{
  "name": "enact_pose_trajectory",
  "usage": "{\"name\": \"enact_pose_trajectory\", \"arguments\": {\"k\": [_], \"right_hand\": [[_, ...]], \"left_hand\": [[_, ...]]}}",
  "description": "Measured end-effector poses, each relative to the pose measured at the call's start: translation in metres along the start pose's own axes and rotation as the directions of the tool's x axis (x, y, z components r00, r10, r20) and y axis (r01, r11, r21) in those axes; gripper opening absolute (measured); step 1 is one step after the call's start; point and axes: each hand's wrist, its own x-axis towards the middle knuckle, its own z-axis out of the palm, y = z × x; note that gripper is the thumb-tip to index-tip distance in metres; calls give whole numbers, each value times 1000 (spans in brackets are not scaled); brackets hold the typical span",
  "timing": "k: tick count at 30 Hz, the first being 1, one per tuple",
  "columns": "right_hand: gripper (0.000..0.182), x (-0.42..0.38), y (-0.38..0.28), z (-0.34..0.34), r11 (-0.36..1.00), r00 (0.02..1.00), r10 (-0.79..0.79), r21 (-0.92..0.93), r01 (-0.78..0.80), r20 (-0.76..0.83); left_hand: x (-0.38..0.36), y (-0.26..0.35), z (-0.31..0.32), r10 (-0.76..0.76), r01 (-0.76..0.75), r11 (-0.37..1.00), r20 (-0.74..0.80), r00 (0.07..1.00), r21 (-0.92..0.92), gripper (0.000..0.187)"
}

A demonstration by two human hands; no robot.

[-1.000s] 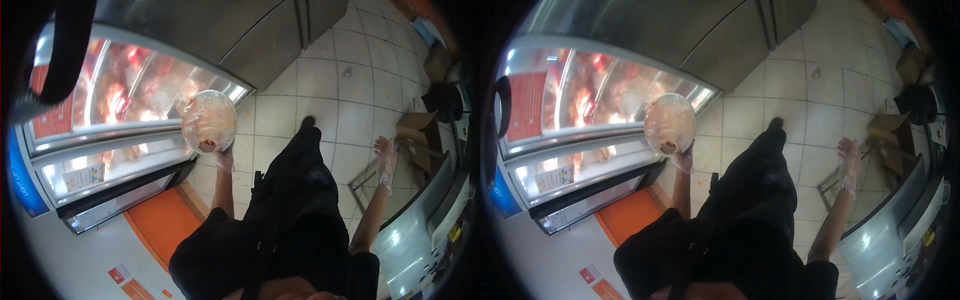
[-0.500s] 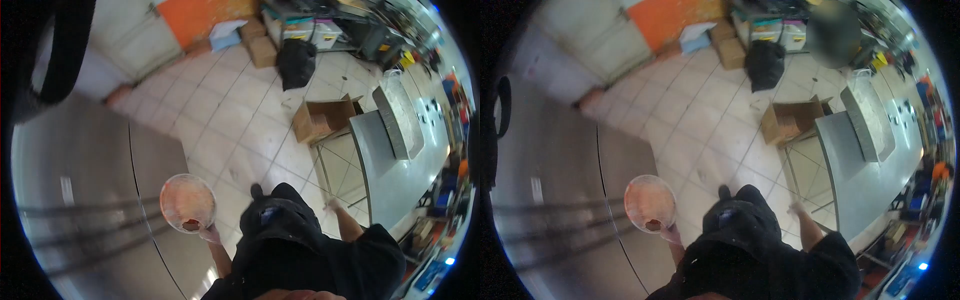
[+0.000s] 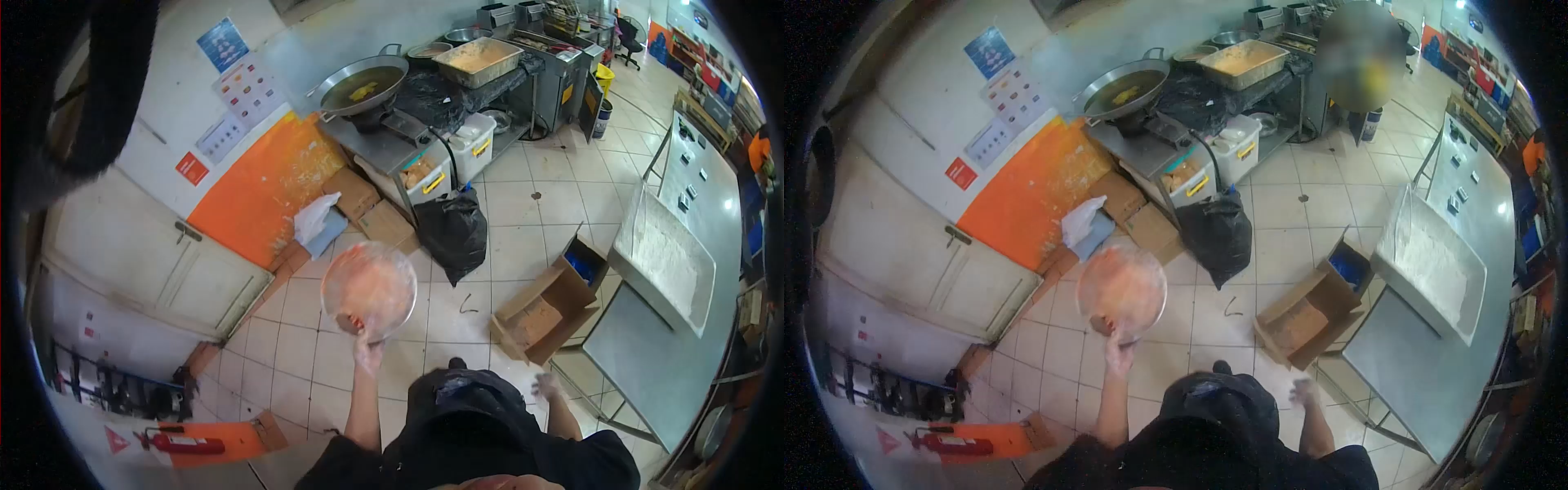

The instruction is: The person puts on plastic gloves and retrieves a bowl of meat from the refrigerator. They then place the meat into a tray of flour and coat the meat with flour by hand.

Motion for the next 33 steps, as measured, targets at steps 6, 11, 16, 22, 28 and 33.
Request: {"name": "enact_pose_trajectory", "arguments": {"k": [6,11,16,22,28,33], "right_hand": [[22,94,-271,-18,862,975,-59,481,159,-216],[47,211,-311,-39,709,945,9,668,226,-328],[62,254,-377,-63,559,891,364,829,23,-271],[61,369,-429,-151,622,947,258,783,-11,-192],[49,577,-570,-330,913,912,-406,58,403,58],[33,652,-832,-394,937,937,-346,66,342,58]], "left_hand": [[219,-6,172,-114,127,991,245,963,-35,46],[398,-41,280,-172,221,972,393,903,-83,51],[522,-57,412,-278,324,941,326,903,-95,37],[716,-144,521,-143,162,959,99,985,-232,37],[788,-203,626,135,-260,916,-375,917,-305,38],[752,-186,605,-188,155,963,-138,972,-221,31]]}}
